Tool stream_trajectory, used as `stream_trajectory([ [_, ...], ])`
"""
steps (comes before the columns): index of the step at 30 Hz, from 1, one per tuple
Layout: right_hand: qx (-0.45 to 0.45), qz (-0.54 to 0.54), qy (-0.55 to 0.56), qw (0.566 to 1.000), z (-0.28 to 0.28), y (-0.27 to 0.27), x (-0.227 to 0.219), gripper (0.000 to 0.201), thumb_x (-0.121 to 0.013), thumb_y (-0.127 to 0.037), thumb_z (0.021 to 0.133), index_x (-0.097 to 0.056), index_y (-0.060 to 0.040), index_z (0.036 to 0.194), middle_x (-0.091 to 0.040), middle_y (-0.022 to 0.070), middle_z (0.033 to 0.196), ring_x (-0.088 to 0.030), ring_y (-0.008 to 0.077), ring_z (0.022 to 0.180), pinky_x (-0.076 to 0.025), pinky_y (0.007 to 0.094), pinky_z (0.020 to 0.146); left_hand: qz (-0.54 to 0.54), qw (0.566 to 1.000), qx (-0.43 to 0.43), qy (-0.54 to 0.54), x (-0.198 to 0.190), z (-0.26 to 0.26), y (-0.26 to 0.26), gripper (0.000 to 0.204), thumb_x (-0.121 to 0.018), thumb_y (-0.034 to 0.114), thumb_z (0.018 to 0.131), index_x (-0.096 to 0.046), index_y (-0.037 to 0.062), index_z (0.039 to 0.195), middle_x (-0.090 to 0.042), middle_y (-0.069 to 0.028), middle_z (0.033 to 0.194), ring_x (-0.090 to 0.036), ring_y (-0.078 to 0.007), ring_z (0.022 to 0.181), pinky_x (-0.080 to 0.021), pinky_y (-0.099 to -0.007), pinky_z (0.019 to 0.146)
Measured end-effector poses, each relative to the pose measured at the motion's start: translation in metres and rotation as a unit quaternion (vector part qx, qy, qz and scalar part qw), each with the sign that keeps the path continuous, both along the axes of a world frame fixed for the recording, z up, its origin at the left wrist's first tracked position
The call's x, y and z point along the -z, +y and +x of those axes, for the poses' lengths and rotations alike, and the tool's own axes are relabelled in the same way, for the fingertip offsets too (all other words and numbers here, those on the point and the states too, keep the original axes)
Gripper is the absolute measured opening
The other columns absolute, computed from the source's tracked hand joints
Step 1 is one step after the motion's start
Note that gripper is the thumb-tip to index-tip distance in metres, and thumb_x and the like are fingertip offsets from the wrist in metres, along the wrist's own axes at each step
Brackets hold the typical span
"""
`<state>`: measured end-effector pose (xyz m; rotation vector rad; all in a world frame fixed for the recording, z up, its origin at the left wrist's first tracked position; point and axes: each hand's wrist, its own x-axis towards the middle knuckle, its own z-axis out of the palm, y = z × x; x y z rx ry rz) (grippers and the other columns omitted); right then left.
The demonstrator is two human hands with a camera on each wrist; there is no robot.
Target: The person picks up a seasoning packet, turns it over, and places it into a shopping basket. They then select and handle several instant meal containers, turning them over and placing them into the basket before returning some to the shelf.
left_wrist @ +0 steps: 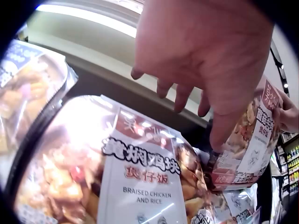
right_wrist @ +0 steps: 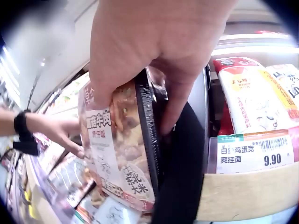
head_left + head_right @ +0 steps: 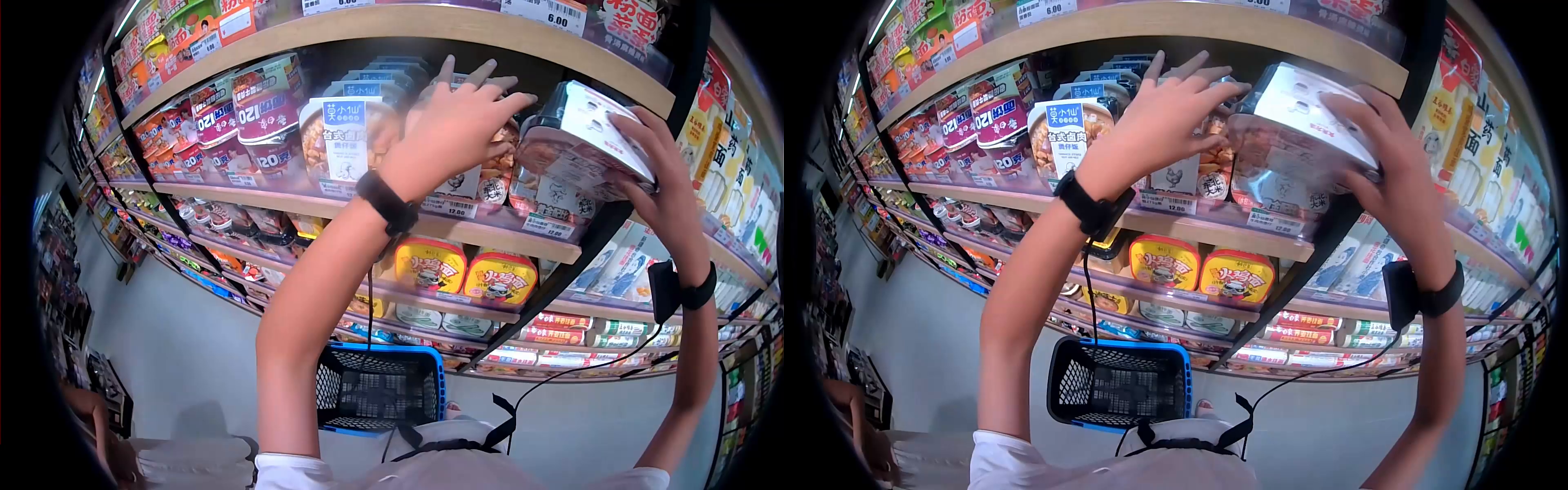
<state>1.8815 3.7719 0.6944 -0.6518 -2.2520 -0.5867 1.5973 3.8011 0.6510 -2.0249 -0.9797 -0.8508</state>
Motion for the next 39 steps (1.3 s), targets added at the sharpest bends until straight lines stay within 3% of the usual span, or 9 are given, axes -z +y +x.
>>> stream_trajectory([
  [3,-0.030,-0.063,-0.016,0.997,-0.004,0.007,-0.005,0.053,-0.072,-0.010,0.076,-0.053,-0.0123,0.126,-0.053,0.0143,0.120,-0.054,0.0354,0.109,-0.045,0.0375,0.090,-0.183,0.979,-0.081,-0.048,0.012,0.001,0.009,0.068,-0.077,0.031,0.070,-0.049,0.0176,0.130,-0.053,-0.0113,0.128,-0.046,-0.0331,0.123,-0.029,-0.0573,0.104],
  [6,-0.029,-0.066,-0.036,0.997,-0.004,0.012,-0.005,0.049,-0.070,-0.017,0.080,-0.053,-0.0107,0.126,-0.054,0.0144,0.117,-0.056,0.0342,0.104,-0.047,0.0374,0.088,-0.171,0.983,-0.018,-0.065,0.019,-0.007,0.015,0.076,-0.080,0.035,0.064,-0.048,0.0181,0.131,-0.054,-0.0131,0.126,-0.048,-0.0329,0.120,-0.033,-0.0532,0.102],
  [15,-0.017,-0.146,-0.063,0.987,-0.009,0.016,-0.008,0.050,-0.067,-0.015,0.082,-0.047,-0.0083,0.127,-0.059,0.0148,0.115,-0.058,0.0340,0.102,-0.049,0.0390,0.084,-0.120,0.991,-0.023,-0.051,0.025,-0.005,0.019,0.079,-0.080,0.036,0.063,-0.047,0.0186,0.132,-0.057,-0.0148,0.120,-0.052,-0.0340,0.113,-0.034,-0.0518,0.100],
  [18,0.059,-0.007,-0.143,0.988,-0.008,0.024,-0.008,0.050,-0.065,-0.018,0.085,-0.045,-0.0126,0.131,-0.056,0.0146,0.120,-0.056,0.0333,0.107,-0.046,0.0404,0.090,-0.109,0.993,-0.022,-0.045,0.025,-0.004,0.019,0.078,-0.080,0.038,0.064,-0.047,0.0182,0.132,-0.059,-0.0153,0.117,-0.055,-0.0347,0.108,-0.034,-0.0517,0.100],
  [22,0.050,-0.014,-0.156,0.986,-0.011,0.031,-0.014,0.048,-0.065,-0.018,0.085,-0.046,-0.0107,0.128,-0.061,0.0152,0.111,-0.059,0.0338,0.100,-0.047,0.0415,0.083,-0.092,0.995,-0.029,-0.035,0.027,-0.005,0.019,0.077,-0.079,0.040,0.065,-0.048,0.0164,0.131,-0.060,-0.0155,0.113,-0.058,-0.0354,0.103,-0.034,-0.0513,0.099],
  [31,0.125,-0.163,-0.191,0.960,-0.021,0.034,-0.039,0.046,-0.064,-0.021,0.087,-0.049,-0.0078,0.128,-0.065,0.0163,0.098,-0.063,0.0314,0.089,-0.049,0.0386,0.076,-0.076,0.996,-0.032,-0.023,0.029,-0.007,0.022,0.073,-0.078,0.039,0.066,-0.049,0.0140,0.128,-0.057,-0.0152,0.119,-0.055,-0.0349,0.108,-0.033,-0.0514,0.100],
  [32,0.133,-0.263,-0.166,0.941,-0.025,0.032,-0.043,0.045,-0.063,-0.022,0.088,-0.050,-0.0062,0.127,-0.065,0.0172,0.100,-0.063,0.0303,0.089,-0.050,0.0376,0.076,-0.081,0.996,-0.033,-0.023,0.029,-0.008,0.022,0.072,-0.078,0.039,0.066,-0.049,0.0139,0.128,-0.056,-0.0150,0.120,-0.055,-0.0347,0.109,-0.033,-0.0515,0.100],
  [35,0.122,-0.158,-0.203,0.959,-0.030,0.048,-0.030,0.032,-0.061,-0.023,0.090,-0.055,-0.0036,0.115,-0.066,0.0151,0.099,-0.065,0.0244,0.089,-0.051,0.0363,0.072,-0.059,0.998,-0.027,-0.022,0.030,-0.008,0.023,0.071,-0.078,0.036,0.066,-0.049,0.0140,0.128,-0.056,-0.0145,0.121,-0.054,-0.0347,0.109,-0.033,-0.0517,0.099],
  [39,0.225,-0.227,-0.196,0.927,-0.040,0.053,-0.039,0.053,-0.065,-0.028,0.086,-0.049,-0.0040,0.131,-0.060,0.0174,0.117,-0.061,0.0300,0.101,-0.050,0.0359,0.084,-0.074,0.996,-0.031,-0.024,0.032,-0.007,0.022,0.072,-0.077,0.035,0.067,-0.048,0.0145,0.129,-0.056,-0.0148,0.121,-0.053,-0.0357,0.110,-0.033,-0.0527,0.100],
])
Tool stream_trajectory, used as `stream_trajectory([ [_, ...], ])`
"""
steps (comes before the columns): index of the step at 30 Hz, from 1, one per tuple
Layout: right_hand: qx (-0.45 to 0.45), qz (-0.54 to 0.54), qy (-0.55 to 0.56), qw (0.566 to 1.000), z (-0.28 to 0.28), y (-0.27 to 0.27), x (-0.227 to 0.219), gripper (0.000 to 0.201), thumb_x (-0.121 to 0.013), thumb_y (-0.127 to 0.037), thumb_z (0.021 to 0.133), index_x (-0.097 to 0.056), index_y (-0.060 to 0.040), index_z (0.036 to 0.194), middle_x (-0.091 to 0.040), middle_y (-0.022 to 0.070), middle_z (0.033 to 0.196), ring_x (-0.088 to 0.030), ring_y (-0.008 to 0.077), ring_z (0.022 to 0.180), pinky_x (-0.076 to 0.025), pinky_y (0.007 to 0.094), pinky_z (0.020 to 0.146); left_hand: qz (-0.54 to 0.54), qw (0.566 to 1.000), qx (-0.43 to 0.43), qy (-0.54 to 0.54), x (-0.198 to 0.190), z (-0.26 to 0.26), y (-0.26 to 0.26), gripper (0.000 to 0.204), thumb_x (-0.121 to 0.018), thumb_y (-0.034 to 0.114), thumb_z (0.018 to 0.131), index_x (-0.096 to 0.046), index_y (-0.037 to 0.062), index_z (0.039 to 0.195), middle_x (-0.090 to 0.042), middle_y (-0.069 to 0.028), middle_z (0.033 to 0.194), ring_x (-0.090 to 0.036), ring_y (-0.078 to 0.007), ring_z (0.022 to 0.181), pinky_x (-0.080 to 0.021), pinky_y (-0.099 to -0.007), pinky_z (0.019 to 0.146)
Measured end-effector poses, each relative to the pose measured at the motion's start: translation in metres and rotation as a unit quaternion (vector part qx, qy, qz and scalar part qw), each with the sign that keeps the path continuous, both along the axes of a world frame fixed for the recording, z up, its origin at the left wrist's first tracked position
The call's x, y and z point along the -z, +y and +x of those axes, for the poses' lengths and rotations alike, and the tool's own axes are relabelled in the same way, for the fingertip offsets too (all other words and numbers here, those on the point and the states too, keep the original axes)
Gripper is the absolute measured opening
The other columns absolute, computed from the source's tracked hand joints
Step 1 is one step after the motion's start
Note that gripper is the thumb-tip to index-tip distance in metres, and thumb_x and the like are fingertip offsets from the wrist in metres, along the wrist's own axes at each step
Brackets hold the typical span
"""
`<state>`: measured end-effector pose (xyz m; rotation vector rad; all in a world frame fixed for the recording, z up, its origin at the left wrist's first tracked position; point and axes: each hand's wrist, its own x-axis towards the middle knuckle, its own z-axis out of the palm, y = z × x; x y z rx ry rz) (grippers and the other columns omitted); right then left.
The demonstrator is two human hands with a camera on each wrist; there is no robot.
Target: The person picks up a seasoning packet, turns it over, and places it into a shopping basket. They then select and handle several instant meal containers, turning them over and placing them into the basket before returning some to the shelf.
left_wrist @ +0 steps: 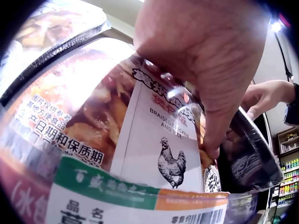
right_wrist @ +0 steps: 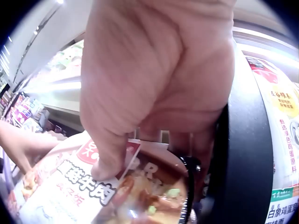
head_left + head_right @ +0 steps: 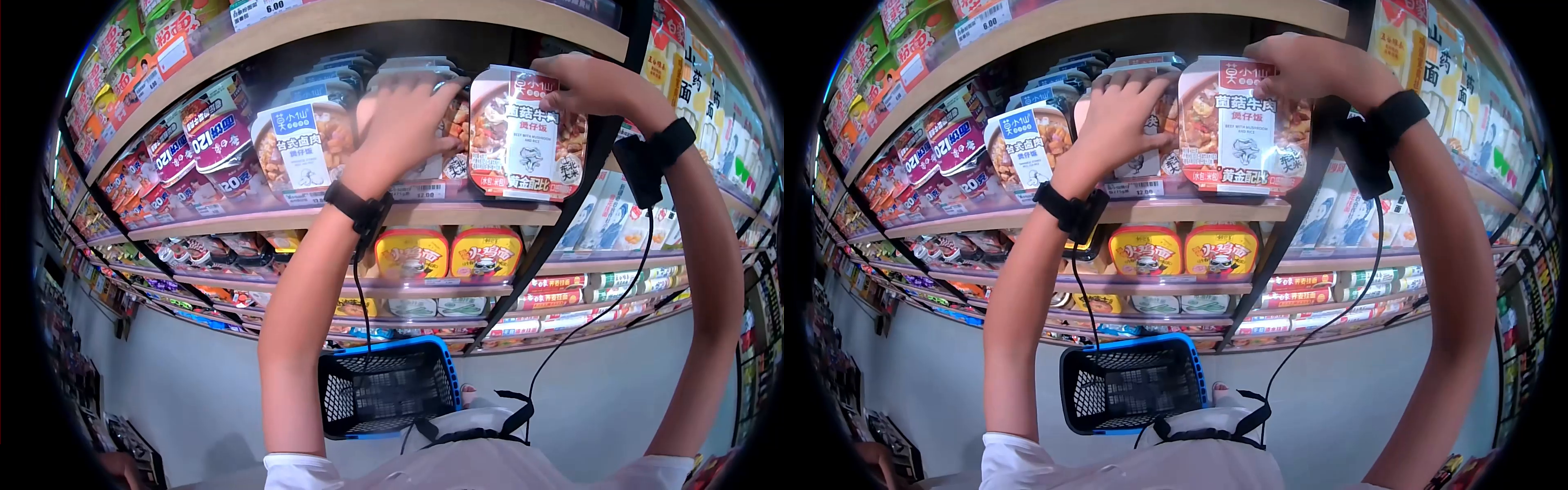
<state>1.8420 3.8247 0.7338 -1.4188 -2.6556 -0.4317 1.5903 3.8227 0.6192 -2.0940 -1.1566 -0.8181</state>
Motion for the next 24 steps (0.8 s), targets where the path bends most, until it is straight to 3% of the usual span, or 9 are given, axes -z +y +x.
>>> stream_trajectory([
  [4,-0.010,0.106,-0.015,0.994,0.008,0.030,0.006,0.055,-0.067,-0.031,0.084,-0.051,-0.0067,0.131,-0.057,0.0141,0.125,-0.059,0.0285,0.108,-0.048,0.0358,0.089,0.000,1.000,-0.005,0.023,0.000,-0.005,0.002,0.086,-0.078,0.043,0.063,-0.042,0.0162,0.136,-0.055,-0.0165,0.122,-0.051,-0.0372,0.115,-0.031,-0.0530,0.102],
  [8,0.050,0.034,0.049,0.997,0.003,0.029,0.006,0.051,-0.065,-0.027,0.086,-0.050,-0.0097,0.131,-0.061,0.0144,0.118,-0.064,0.0270,0.098,-0.052,0.0333,0.080,-0.064,0.998,0.025,0.011,-0.016,-0.003,-0.010,0.111,-0.080,0.059,0.054,-0.030,0.0178,0.145,-0.055,-0.0209,0.122,-0.050,-0.0404,0.118,-0.033,-0.0551,0.100],
  [11,0.034,-0.028,0.094,0.995,-0.013,-0.013,-0.001,0.038,-0.054,-0.009,0.087,-0.050,-0.0032,0.124,-0.065,0.0196,0.104,-0.068,0.0265,0.078,-0.054,0.0316,0.066,-0.156,0.987,-0.019,0.018,-0.032,0.018,-0.024,0.123,-0.080,0.064,0.049,-0.024,0.0176,0.148,-0.055,-0.0242,0.121,-0.051,-0.0432,0.116,-0.038,-0.0560,0.096],
  [14,0.065,-0.044,0.066,0.995,-0.014,0.010,0.005,0.043,-0.058,-0.016,0.089,-0.045,-0.0028,0.127,-0.065,0.0216,0.102,-0.065,0.0288,0.092,-0.053,0.0364,0.075,-0.116,0.993,-0.022,0.029,-0.031,0.025,-0.016,0.125,-0.080,0.065,0.048,-0.023,0.0171,0.148,-0.055,-0.0254,0.121,-0.052,-0.0446,0.114,-0.041,-0.0548,0.092],
  [15,0.033,0.015,0.022,0.999,-0.009,0.033,0.014,0.040,-0.054,-0.012,0.089,-0.044,-0.0005,0.126,-0.064,0.0234,0.103,-0.065,0.0318,0.093,-0.052,0.0390,0.077,-0.133,0.990,-0.027,0.029,-0.033,0.026,-0.017,0.124,-0.080,0.065,0.048,-0.024,0.0166,0.148,-0.054,-0.0258,0.122,-0.051,-0.0446,0.115,-0.042,-0.0532,0.092],
  [16,-0.004,0.043,0.013,0.999,-0.010,0.032,0.017,0.051,-0.060,-0.016,0.085,-0.039,-0.0012,0.130,-0.063,0.0243,0.103,-0.064,0.0344,0.096,-0.051,0.0395,0.081,-0.124,0.992,-0.023,0.029,-0.033,0.026,-0.017,0.124,-0.080,0.064,0.048,-0.024,0.0165,0.148,-0.054,-0.0260,0.122,-0.051,-0.0447,0.115,-0.042,-0.0536,0.093],
  [18,0.034,-0.038,0.024,0.998,-0.012,0.020,0.014,0.084,-0.073,-0.029,0.074,-0.027,-0.0035,0.140,-0.058,0.0264,0.115,-0.061,0.0348,0.104,-0.049,0.0370,0.087,-0.105,0.994,-0.017,0.027,-0.030,0.024,-0.016,0.124,-0.080,0.064,0.049,-0.024,0.0163,0.148,-0.054,-0.0265,0.123,-0.051,-0.0450,0.116,-0.041,-0.0546,0.093],
  [21,-0.004,-0.004,0.052,0.999,-0.006,0.020,0.028,0.121,-0.084,-0.042,0.055,-0.014,-0.0073,0.146,-0.045,0.0272,0.132,-0.050,0.0389,0.119,-0.045,0.0397,0.096,-0.098,0.994,-0.033,0.033,-0.027,0.025,-0.016,0.114,-0.078,0.058,0.057,-0.024,0.0154,0.148,-0.052,-0.0271,0.124,-0.047,-0.0448,0.120,-0.036,-0.0566,0.098],
  [24,-0.020,0.038,0.036,0.998,-0.008,0.024,0.034,0.137,-0.088,-0.047,0.043,-0.009,-0.0096,0.148,-0.031,0.0259,0.143,-0.034,0.0432,0.131,-0.037,0.0434,0.105,-0.095,0.995,-0.030,0.010,-0.025,0.026,-0.015,0.107,-0.076,0.052,0.062,-0.025,0.0150,0.148,-0.053,-0.0255,0.123,-0.047,-0.0434,0.119,-0.033,-0.0568,0.100],
])
